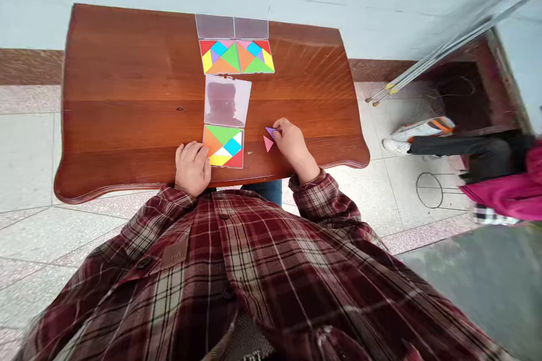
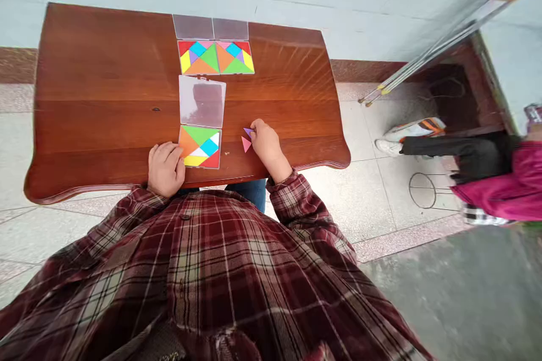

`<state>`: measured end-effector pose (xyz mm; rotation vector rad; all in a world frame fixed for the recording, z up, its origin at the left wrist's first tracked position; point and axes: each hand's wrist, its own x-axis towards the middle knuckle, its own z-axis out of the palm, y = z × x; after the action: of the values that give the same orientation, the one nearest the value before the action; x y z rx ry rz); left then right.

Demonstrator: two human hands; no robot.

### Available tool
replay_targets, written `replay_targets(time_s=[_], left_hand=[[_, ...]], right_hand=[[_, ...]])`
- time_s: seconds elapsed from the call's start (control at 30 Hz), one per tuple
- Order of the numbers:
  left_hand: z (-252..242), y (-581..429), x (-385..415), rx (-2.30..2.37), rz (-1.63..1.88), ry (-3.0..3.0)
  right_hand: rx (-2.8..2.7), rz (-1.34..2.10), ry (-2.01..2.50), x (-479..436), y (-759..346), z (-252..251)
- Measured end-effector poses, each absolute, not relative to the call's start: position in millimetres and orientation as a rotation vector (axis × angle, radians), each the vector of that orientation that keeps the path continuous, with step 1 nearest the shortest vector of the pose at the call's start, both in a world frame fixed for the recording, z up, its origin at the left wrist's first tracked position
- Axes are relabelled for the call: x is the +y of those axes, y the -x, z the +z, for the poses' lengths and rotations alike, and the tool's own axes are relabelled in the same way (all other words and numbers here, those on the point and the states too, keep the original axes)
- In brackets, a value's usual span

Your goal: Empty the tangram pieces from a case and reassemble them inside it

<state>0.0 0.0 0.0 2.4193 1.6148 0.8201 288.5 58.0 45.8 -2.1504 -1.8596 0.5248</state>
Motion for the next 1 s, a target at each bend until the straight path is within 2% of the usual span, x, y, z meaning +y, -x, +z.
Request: replay_targets(time_s=[0.37, 0.67, 1.0], left_hand=[[11, -4, 0, 1.393, 0.677, -2.526], [8, -4, 1, 1.373, 0.719, -2.487], [8, -5, 0, 1.413, 0.750, -2.523]], right_hand=[[-1.845, 0.519, 2.084, 55, -288, 48], [-1.888, 0.419, 2.125, 54, -294, 42], [-2.010, 0.535, 2.215, 37, -276, 41]])
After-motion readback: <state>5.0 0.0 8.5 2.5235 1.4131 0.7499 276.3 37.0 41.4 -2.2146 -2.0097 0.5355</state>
